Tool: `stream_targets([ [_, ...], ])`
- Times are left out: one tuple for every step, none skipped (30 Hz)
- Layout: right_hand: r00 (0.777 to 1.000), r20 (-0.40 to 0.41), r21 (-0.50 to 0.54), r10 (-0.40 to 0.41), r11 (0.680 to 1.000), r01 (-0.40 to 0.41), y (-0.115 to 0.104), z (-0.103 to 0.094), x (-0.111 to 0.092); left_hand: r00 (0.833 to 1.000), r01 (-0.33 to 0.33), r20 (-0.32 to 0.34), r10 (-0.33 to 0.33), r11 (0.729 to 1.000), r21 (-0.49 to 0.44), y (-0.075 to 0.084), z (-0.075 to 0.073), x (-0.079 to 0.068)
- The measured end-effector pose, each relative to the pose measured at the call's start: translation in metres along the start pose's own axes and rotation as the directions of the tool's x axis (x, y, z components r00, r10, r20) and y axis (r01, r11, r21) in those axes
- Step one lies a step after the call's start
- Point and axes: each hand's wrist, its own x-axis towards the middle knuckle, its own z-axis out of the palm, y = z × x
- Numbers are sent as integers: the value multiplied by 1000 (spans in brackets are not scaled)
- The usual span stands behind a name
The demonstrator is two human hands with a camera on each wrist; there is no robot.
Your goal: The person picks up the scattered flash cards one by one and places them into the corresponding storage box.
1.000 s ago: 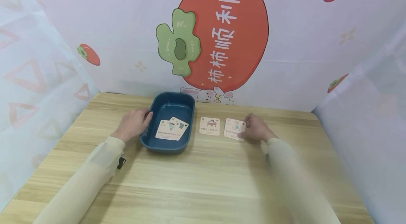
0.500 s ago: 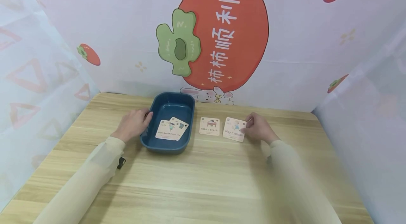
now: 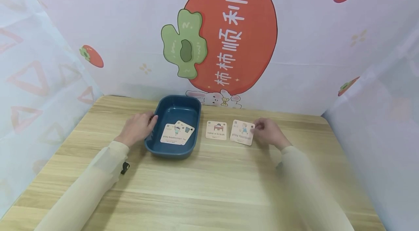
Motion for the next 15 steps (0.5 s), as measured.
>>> stream_targets([
  [1000, 5, 1, 2, 1000, -2, -1, -1, -1, 1000, 1, 0, -1, 1000, 0, 0, 0, 0],
  [1000, 8, 4, 4, 1000, -4, -1, -1, -1, 1000, 1, 0, -1, 1000, 1, 0, 0, 0],
  [1000, 12, 5, 1, 1000, -1, -2, -2, -2, 1000, 1, 1, -1, 1000, 2, 0, 0, 0],
  [1000, 15, 7, -2, 1000, 2, -3, -3, -3, 1000, 0, 0, 0, 1000, 3, 0, 0, 0],
  [1000, 16, 6, -5, 1000, 5, -3, -3, -3, 1000, -1, -1, 1, 1000, 5, 0, 0, 0],
  [1000, 16, 5, -6, 1000, 6, -3, -4, -3, 1000, -2, -2, 2, 1000, 6, 0, -1, 0],
  [1000, 20, 4, -8, 1000, 8, -3, -4, -4, 1000, -3, -3, 3, 1000, 7, 0, -1, 0],
  [1000, 22, 1, -12, 1000, 12, -3, -5, -4, 1000, -5, -5, 5, 1000, 7, 0, -1, 0],
  [1000, 25, -3, -16, 1000, 16, -3, -5, -5, 1000, -6, -7, 6, 1000, 8, 0, -1, 0],
  [999, 27, -9, -22, 1000, 22, -2, -5, -5, 1000, -7, -9, 7, 1000, 8, 0, -1, 1],
  [999, 30, -16, -28, 999, 28, -2, -6, -5, 1000, -7, -10, 7, 1000, 8, 0, -1, 1],
  [999, 34, -24, -33, 999, 34, -2, -6, -5, 1000, -6, -10, 6, 1000, 9, 0, -1, 1],
  [999, 36, -30, -40, 999, 41, -2, -6, -5, 1000, -5, -10, 5, 1000, 10, 0, -1, 1],
  [998, 38, -38, -46, 998, 48, -2, -6, -5, 1000, -5, -9, 5, 1000, 9, 0, -1, 1],
  [998, 40, -43, -51, 998, 52, -2, -6, -5, 1000, -4, -8, 4, 1000, 8, 0, -1, 1],
])
